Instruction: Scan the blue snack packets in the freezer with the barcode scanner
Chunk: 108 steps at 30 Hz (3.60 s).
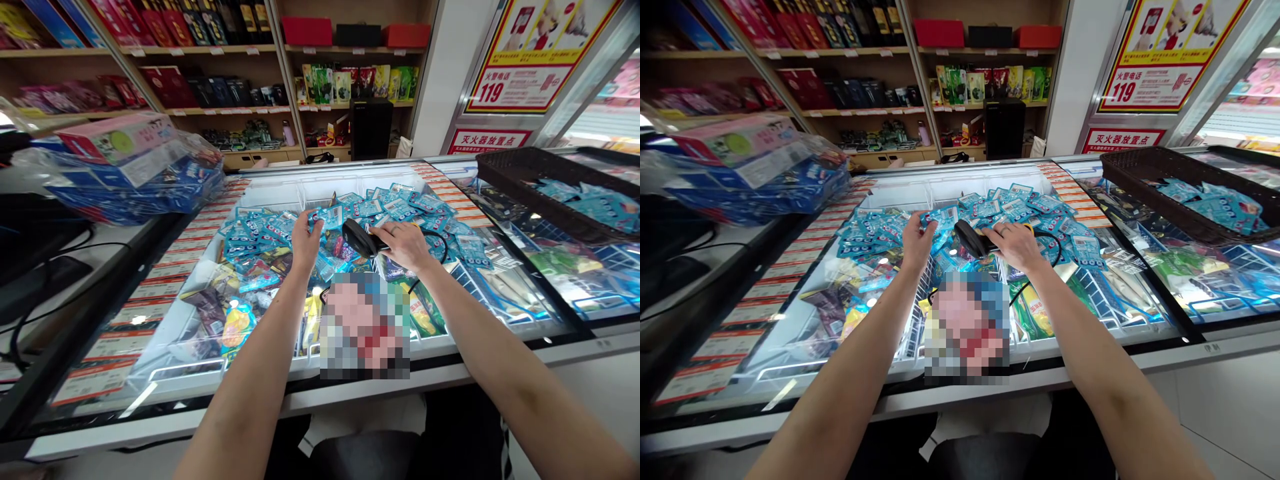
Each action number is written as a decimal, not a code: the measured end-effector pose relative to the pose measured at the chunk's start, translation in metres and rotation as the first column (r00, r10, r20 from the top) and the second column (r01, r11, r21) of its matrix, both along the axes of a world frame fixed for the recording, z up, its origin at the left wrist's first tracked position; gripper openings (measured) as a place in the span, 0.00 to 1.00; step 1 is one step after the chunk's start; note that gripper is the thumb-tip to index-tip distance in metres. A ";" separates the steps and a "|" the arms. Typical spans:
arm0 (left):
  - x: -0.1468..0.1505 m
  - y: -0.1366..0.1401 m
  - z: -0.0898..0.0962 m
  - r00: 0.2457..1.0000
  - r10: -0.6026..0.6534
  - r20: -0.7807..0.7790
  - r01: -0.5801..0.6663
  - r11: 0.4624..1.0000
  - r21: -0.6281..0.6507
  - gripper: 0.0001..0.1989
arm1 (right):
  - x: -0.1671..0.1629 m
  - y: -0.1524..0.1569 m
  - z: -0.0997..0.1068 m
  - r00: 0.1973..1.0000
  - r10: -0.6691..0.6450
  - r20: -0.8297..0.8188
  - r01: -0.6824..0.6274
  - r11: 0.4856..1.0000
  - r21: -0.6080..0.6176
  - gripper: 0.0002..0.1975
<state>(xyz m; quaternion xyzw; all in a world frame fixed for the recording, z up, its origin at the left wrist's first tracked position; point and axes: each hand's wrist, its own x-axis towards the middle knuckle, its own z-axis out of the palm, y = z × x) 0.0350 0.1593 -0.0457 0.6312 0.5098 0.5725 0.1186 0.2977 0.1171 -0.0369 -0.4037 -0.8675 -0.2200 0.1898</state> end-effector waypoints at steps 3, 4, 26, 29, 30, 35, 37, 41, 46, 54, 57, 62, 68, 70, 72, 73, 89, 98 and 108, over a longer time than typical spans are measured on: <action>0.000 0.000 0.000 1.000 0.000 -0.014 0.000 1.000 0.008 0.10 | 0.000 0.000 0.000 1.000 0.001 -0.006 -0.001 1.000 0.005 0.22; 0.000 0.000 0.000 1.000 0.002 -0.015 -0.002 1.000 0.009 0.10 | 0.000 0.000 0.000 1.000 0.003 -0.005 -0.003 1.000 0.008 0.22; 0.001 0.001 -0.003 0.997 0.035 -0.063 -0.035 0.999 0.013 0.11 | 0.001 -0.001 0.000 1.000 -0.017 -0.006 0.017 0.999 0.031 0.20; -0.001 -0.002 -0.001 0.987 0.148 -0.066 -0.144 0.987 0.066 0.16 | 0.000 0.000 0.000 1.000 -0.029 -0.002 0.029 0.999 0.022 0.20; 0.000 -0.004 0.000 0.974 0.219 -0.054 -0.214 0.973 0.087 0.17 | 0.000 0.000 -0.001 0.999 -0.034 -0.003 0.035 0.999 0.019 0.20; 0.006 -0.018 0.006 0.815 0.579 0.032 -0.578 0.806 0.129 0.20 | -0.002 0.001 -0.001 0.999 -0.052 -0.007 0.052 0.998 0.023 0.20; 0.009 -0.022 0.009 0.814 0.580 -0.001 -0.573 0.804 0.158 0.21 | -0.002 0.001 -0.001 0.998 -0.058 -0.010 0.058 0.998 0.030 0.19; 0.014 -0.023 0.008 0.902 0.380 -0.203 -0.357 0.923 0.142 0.17 | -0.001 0.002 -0.002 0.997 -0.072 -0.025 0.073 0.997 0.035 0.18; 0.012 -0.013 -0.007 0.892 0.227 -0.390 -0.229 0.973 0.044 0.04 | 0.002 0.005 -0.004 0.992 -0.104 -0.067 0.106 0.994 0.037 0.20; 0.012 -0.010 -0.004 0.874 0.274 -0.402 -0.235 0.961 0.144 0.15 | 0.007 0.010 -0.008 0.957 -0.217 -0.191 0.230 0.972 0.047 0.19; 0.017 -0.010 0.001 0.831 0.255 -0.494 -0.232 0.967 0.110 0.16 | 0.007 0.011 -0.008 0.959 -0.214 -0.187 0.225 0.973 0.041 0.19; 0.027 -0.002 0.008 0.731 0.175 -0.660 -0.293 0.953 -0.072 0.23 | 0.006 0.012 -0.008 0.951 -0.249 -0.183 0.256 0.967 0.016 0.19; 0.037 0.022 0.014 0.697 0.096 -0.710 -0.324 0.926 -0.193 0.24 | 0.006 0.012 -0.007 0.950 -0.251 -0.187 0.258 0.966 0.013 0.19; 0.039 0.027 0.014 0.696 0.059 -0.715 -0.304 0.927 -0.220 0.25 | 0.006 0.012 -0.007 0.951 -0.245 -0.188 0.252 0.968 0.012 0.19; 0.038 0.029 0.013 0.689 0.029 -0.724 -0.281 0.932 -0.229 0.26 | 0.007 0.012 -0.007 0.951 -0.242 -0.193 0.250 0.968 0.016 0.18; 0.037 0.028 0.014 0.684 0.019 -0.729 -0.272 0.934 -0.230 0.25 | 0.007 0.012 -0.007 0.950 -0.242 -0.197 0.250 0.968 0.018 0.18; -0.001 -0.007 -0.002 0.999 0.028 -0.037 -0.033 0.989 -0.143 0.22 | 0.005 0.008 -0.005 0.982 -0.113 -0.154 0.117 0.993 0.016 0.19; 0.000 -0.002 -0.002 1.000 0.005 0.012 -0.003 0.994 -0.112 0.19 | 0.005 0.007 -0.005 0.990 -0.087 -0.108 0.090 0.996 0.020 0.18; -0.002 -0.003 -0.003 0.992 -0.040 -0.119 0.020 0.986 -0.166 0.21 | 0.004 0.005 -0.004 0.994 -0.061 -0.092 0.061 0.998 -0.001 0.19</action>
